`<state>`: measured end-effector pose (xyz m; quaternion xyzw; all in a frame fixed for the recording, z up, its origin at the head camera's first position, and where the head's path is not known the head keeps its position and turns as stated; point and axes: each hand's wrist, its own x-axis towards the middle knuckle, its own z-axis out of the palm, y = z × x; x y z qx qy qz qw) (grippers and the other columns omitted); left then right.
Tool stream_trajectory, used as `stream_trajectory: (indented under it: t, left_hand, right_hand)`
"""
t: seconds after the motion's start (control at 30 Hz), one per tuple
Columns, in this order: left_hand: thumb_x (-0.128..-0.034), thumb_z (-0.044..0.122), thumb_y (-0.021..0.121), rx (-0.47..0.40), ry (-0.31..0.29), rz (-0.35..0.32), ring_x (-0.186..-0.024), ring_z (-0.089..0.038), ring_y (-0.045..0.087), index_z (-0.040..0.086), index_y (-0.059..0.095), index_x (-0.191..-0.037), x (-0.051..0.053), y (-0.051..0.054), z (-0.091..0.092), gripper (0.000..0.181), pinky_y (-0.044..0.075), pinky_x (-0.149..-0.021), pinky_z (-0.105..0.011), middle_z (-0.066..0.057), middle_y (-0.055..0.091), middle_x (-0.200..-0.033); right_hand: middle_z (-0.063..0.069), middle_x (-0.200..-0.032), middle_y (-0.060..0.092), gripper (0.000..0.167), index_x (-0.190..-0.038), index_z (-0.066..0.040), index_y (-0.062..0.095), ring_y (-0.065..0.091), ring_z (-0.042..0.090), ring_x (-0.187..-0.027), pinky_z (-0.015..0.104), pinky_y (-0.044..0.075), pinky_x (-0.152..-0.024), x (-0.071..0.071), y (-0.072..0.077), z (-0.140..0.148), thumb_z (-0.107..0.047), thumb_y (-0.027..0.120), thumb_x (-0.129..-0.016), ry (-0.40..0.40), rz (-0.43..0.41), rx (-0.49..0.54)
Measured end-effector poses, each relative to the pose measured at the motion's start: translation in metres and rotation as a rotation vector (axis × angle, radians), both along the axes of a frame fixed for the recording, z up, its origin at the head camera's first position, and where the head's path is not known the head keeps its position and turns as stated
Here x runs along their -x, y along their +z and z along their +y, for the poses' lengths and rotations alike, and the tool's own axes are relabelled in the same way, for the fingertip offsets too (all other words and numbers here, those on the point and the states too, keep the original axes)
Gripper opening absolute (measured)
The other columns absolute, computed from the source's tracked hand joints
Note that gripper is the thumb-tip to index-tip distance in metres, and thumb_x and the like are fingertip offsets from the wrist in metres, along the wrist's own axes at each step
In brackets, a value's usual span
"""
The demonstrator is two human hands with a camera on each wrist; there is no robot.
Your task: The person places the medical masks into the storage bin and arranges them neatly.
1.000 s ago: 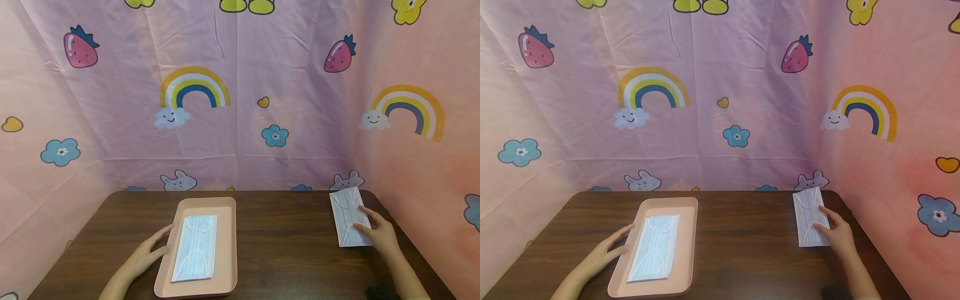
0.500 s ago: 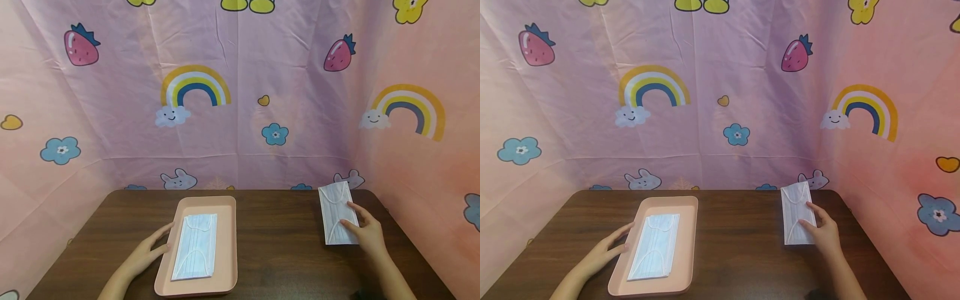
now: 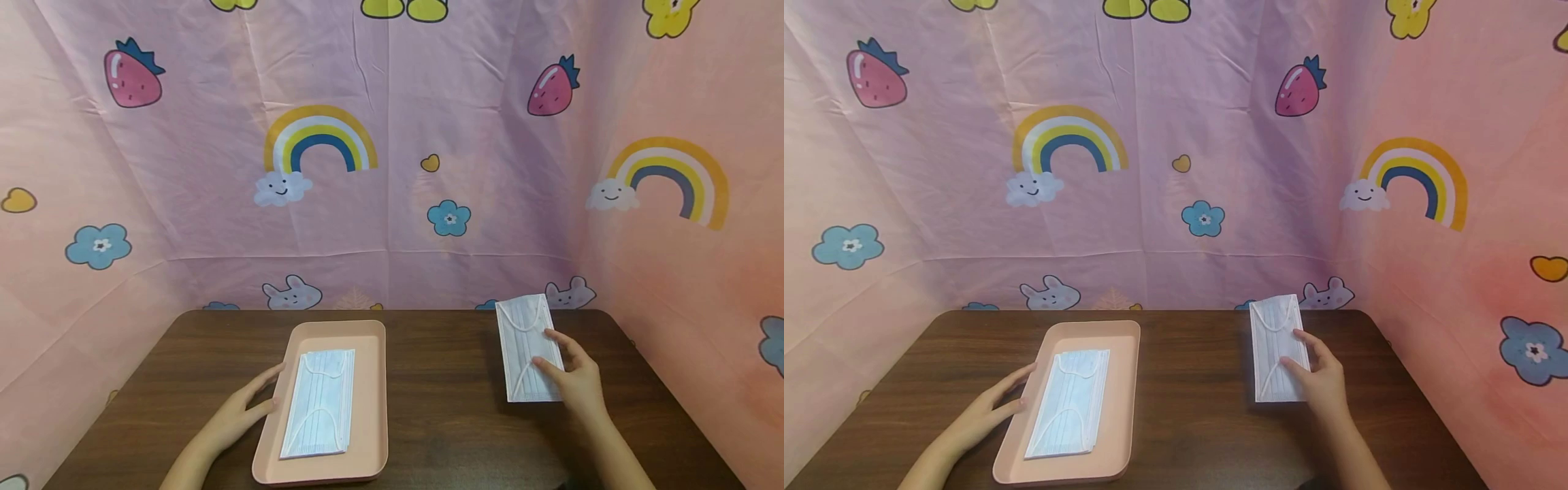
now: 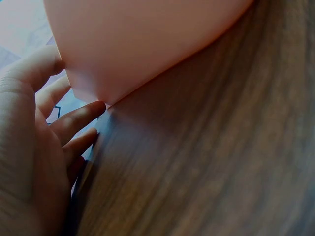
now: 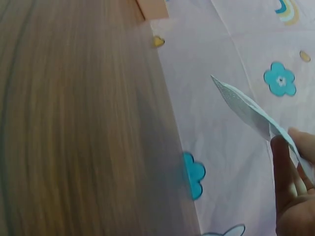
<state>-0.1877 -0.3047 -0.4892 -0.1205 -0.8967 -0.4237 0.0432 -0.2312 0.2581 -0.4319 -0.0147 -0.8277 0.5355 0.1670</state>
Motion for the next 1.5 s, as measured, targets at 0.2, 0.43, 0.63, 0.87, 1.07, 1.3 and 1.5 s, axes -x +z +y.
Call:
stream_trajectory:
  t: [0.2, 0.43, 0.63, 0.87, 1.07, 1.3, 1.5]
  left_hand:
    - [-0.0929, 0.027, 0.063, 0.002, 0.005, 0.004, -0.128, -0.03, 0.042, 0.021, 0.041, -0.146, 0.001, -0.001, -0.001, 0.058, 0.033, -0.098, -0.025, -0.01, 0.049, -0.14]
    - [-0.093, 0.026, 0.064, -0.01, 0.0, 0.004, -0.128, -0.023, 0.042, 0.023, 0.041, -0.146, 0.001, -0.002, -0.001, 0.057, 0.032, -0.098, -0.023, -0.009, 0.049, -0.14]
    - [-0.0929, 0.027, 0.063, -0.01, 0.008, -0.005, -0.127, -0.031, 0.042, 0.021, 0.041, -0.146, 0.001, -0.002, -0.001, 0.058, 0.035, -0.1, -0.046, -0.011, 0.049, -0.139]
    - [-0.0929, 0.027, 0.063, 0.007, 0.01, 0.001, -0.126, -0.033, 0.044, 0.021, 0.041, -0.146, 0.0, -0.001, 0.0, 0.058, 0.036, -0.098, -0.032, -0.01, 0.05, -0.14]
    - [-0.0932, 0.027, 0.063, 0.006, 0.002, 0.003, -0.126, -0.034, 0.043, 0.021, 0.041, -0.146, 0.0, 0.001, 0.001, 0.058, 0.037, -0.098, -0.034, -0.01, 0.05, -0.14]
    - [-0.0928, 0.026, 0.064, -0.002, 0.007, 0.002, -0.126, -0.035, 0.043, 0.02, 0.042, -0.146, -0.001, 0.002, 0.002, 0.058, 0.037, -0.099, -0.04, -0.012, 0.05, -0.139]
    - [-0.0929, 0.025, 0.063, -0.028, -0.001, 0.004, -0.124, -0.039, 0.043, 0.018, 0.041, -0.146, -0.001, 0.002, 0.003, 0.058, 0.033, -0.096, -0.059, -0.017, 0.049, -0.138]
  right_hand:
    - [0.008, -0.105, 0.058, 0.052, -0.128, -0.009, 0.056, 0.06, 0.01, -0.069, 0.029, 0.054, -0.055, -0.003, 0.005, -0.02, -0.01, 0.077, -0.081, 0.017, -0.001, 0.076]
    - [0.013, -0.109, 0.056, 0.051, -0.128, -0.009, 0.056, 0.06, 0.013, -0.07, 0.03, 0.055, -0.056, -0.006, 0.009, -0.043, -0.006, 0.077, -0.081, 0.053, -0.004, 0.151]
    - [0.01, -0.113, 0.056, 0.052, -0.127, -0.009, 0.057, 0.061, 0.013, -0.071, 0.031, 0.055, -0.057, -0.007, 0.011, -0.064, -0.001, 0.076, -0.08, 0.101, 0.019, 0.218]
    - [0.017, -0.111, 0.056, 0.052, -0.127, -0.007, 0.058, 0.062, 0.015, -0.073, 0.032, 0.056, -0.057, -0.009, 0.014, -0.091, 0.002, 0.076, -0.079, 0.144, 0.022, 0.279]
    - [0.015, -0.113, 0.055, 0.051, -0.125, -0.006, 0.058, 0.063, 0.016, -0.073, 0.034, 0.056, -0.057, -0.011, 0.016, -0.114, 0.004, 0.075, -0.078, 0.192, 0.034, 0.337]
    - [0.016, -0.11, 0.055, 0.051, -0.123, -0.004, 0.059, 0.063, 0.017, -0.073, 0.035, 0.056, -0.057, -0.013, 0.018, -0.142, 0.009, 0.075, -0.076, 0.245, 0.048, 0.399]
    - [0.016, -0.112, 0.056, 0.051, -0.122, -0.002, 0.059, 0.061, 0.018, -0.081, 0.034, 0.056, -0.062, -0.015, 0.018, -0.166, 0.01, 0.075, -0.076, 0.309, 0.063, 0.46]
